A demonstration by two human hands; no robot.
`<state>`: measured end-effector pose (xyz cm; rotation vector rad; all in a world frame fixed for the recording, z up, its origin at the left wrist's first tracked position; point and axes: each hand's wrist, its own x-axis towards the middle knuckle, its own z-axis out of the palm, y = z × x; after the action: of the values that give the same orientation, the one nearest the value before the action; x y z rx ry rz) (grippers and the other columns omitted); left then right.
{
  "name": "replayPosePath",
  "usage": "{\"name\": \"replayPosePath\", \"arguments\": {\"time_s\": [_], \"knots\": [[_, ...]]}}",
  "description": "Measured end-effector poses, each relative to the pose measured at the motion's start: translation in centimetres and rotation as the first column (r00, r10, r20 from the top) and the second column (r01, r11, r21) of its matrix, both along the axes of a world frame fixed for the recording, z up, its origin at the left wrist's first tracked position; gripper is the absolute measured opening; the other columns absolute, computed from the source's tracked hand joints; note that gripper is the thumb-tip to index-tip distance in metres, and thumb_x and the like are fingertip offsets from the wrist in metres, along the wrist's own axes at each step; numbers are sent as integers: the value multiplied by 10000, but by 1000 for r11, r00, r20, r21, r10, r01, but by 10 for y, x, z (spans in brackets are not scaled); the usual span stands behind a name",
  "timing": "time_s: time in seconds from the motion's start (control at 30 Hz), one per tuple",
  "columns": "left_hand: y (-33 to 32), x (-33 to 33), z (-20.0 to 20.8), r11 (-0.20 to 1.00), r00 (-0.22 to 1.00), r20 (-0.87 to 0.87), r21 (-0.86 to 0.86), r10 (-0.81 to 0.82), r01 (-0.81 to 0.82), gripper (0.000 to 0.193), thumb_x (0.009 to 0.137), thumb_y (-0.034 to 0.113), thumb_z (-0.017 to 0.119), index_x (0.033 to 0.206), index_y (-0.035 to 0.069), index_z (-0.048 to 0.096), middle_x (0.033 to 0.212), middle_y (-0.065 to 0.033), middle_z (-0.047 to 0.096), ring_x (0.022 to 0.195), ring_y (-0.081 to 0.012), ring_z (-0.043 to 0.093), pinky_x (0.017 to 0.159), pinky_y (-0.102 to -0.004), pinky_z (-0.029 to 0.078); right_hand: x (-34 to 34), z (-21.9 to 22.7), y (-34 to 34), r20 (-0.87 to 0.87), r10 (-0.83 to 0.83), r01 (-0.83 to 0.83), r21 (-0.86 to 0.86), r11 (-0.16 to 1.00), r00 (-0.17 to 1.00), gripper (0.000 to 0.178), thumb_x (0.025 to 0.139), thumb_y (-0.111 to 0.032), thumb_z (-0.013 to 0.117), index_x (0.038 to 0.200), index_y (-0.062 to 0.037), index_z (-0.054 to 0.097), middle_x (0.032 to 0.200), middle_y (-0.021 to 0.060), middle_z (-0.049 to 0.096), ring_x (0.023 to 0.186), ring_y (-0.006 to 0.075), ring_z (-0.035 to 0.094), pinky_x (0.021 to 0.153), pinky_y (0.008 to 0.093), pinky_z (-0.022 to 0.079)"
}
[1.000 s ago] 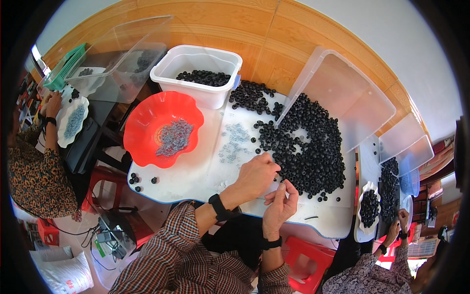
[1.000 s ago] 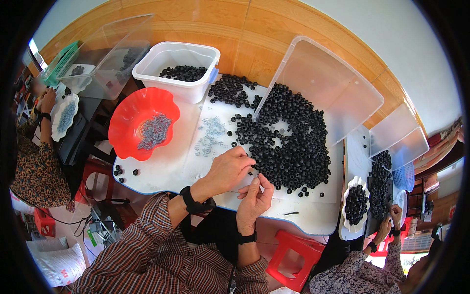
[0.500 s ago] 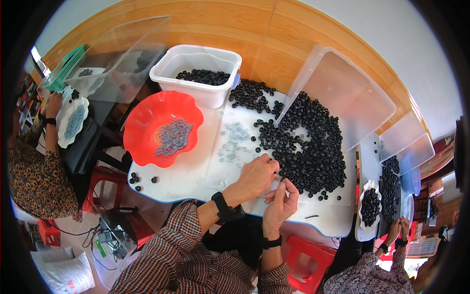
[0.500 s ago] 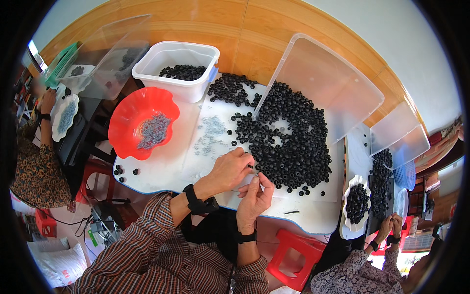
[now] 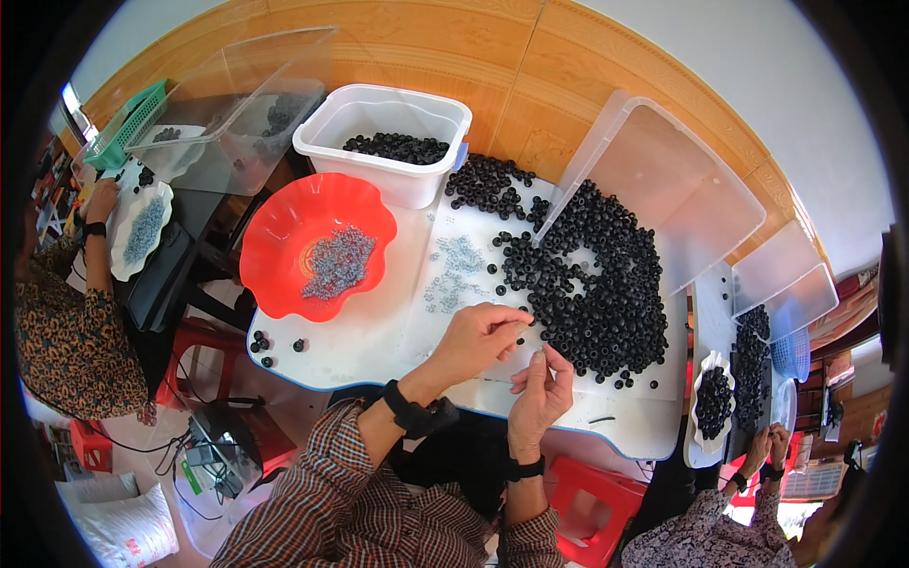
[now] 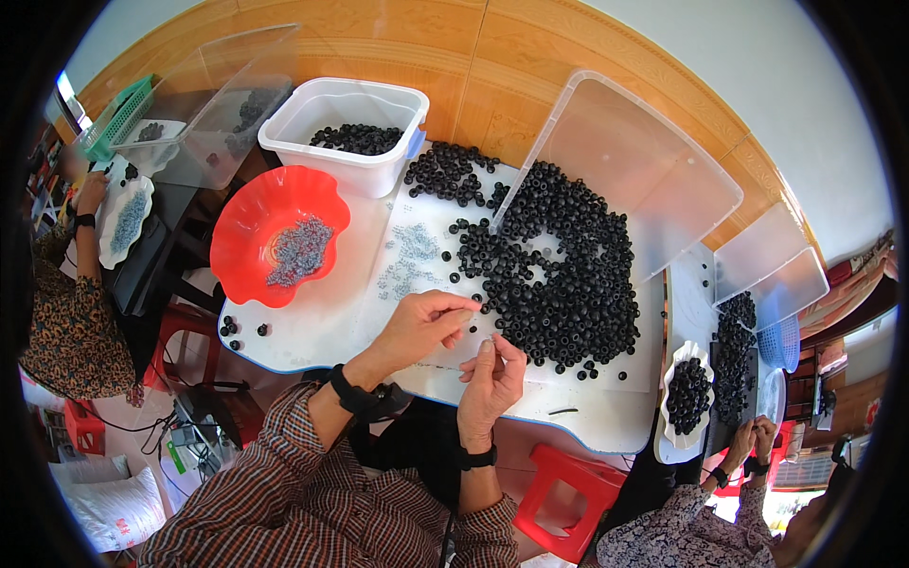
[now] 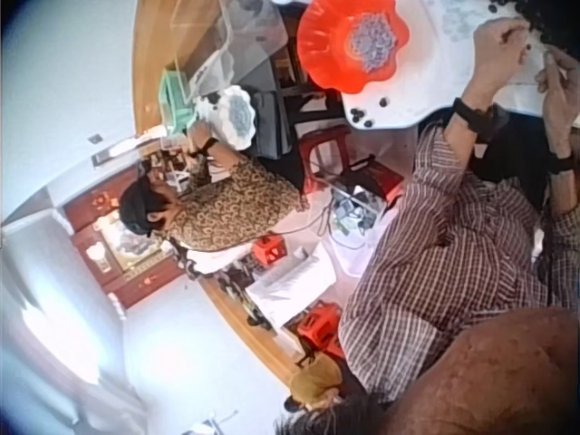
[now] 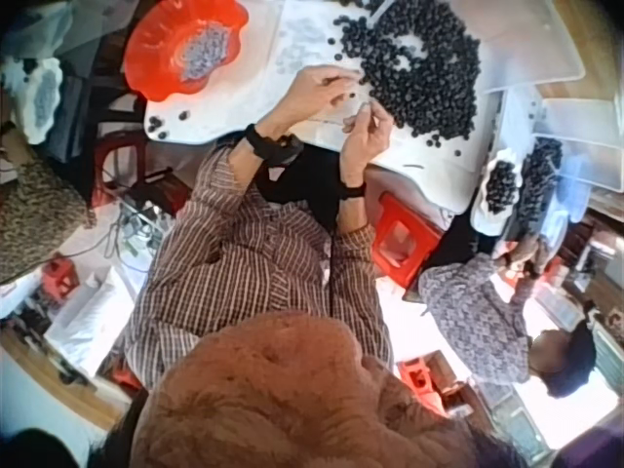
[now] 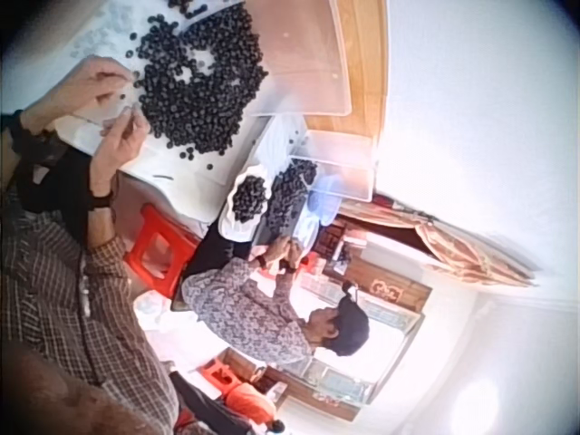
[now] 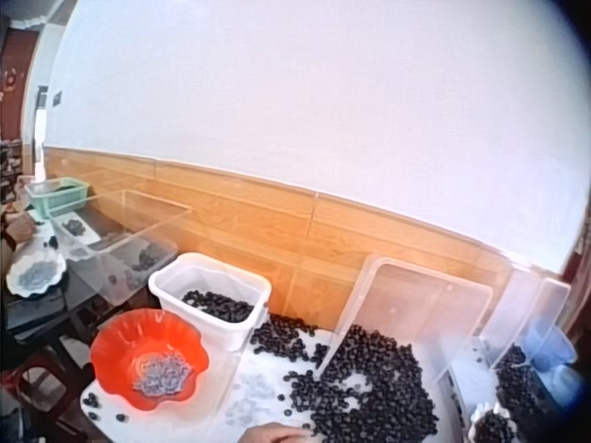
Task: Manually assembling small silver/clear components into black plastic parts.
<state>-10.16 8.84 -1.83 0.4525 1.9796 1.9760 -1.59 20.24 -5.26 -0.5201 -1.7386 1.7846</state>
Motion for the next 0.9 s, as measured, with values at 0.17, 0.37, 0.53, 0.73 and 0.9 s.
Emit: {"name": "replayPosePath", "arguments": {"time_s": [0.17,0.37,0.53,0.73,0.9], "knots": [[-20,11,0,927,901,415,373,-130,-38,232,980,96,545,1155,-17,647,928,-73,679,713,-107,648,660,-243,564,0,8,-4,-21,84,-81,106,991,996,118,915,-4,617,1032,9,630,923,39,552,592,60,560,484,181,450],[-28,20,-7,856,834,525,497,-166,-142,242,981,127,554,1128,-46,635,925,-115,679,719,-152,678,668,-290,596,1,11,-3,-34,160,-151,189,970,986,143,892,13,643,1032,6,672,931,47,564,627,61,555,523,186,471],[-28,25,-13,842,818,543,518,-190,-148,237,985,137,547,1116,-45,626,929,-126,681,722,-159,682,672,-292,600,1,11,-3,-51,193,-176,237,956,980,162,893,21,636,1047,-1,681,916,46,570,641,64,555,541,189,478],[-26,30,-14,831,842,514,531,-163,-164,230,980,95,544,1144,-50,611,969,-138,677,792,-179,691,735,-303,602,2,11,-3,-45,225,-202,293,935,973,200,893,40,621,1072,-22,686,905,45,577,639,67,560,537,195,474],[-26,33,-13,799,854,490,576,-172,-170,220,950,14,559,1152,-58,607,1055,-149,654,929,-219,680,841,-329,591,1,12,-4,-65,231,-203,287,936,971,194,898,47,612,1070,-11,679,913,51,577,626,71,559,535,195,472]]}}
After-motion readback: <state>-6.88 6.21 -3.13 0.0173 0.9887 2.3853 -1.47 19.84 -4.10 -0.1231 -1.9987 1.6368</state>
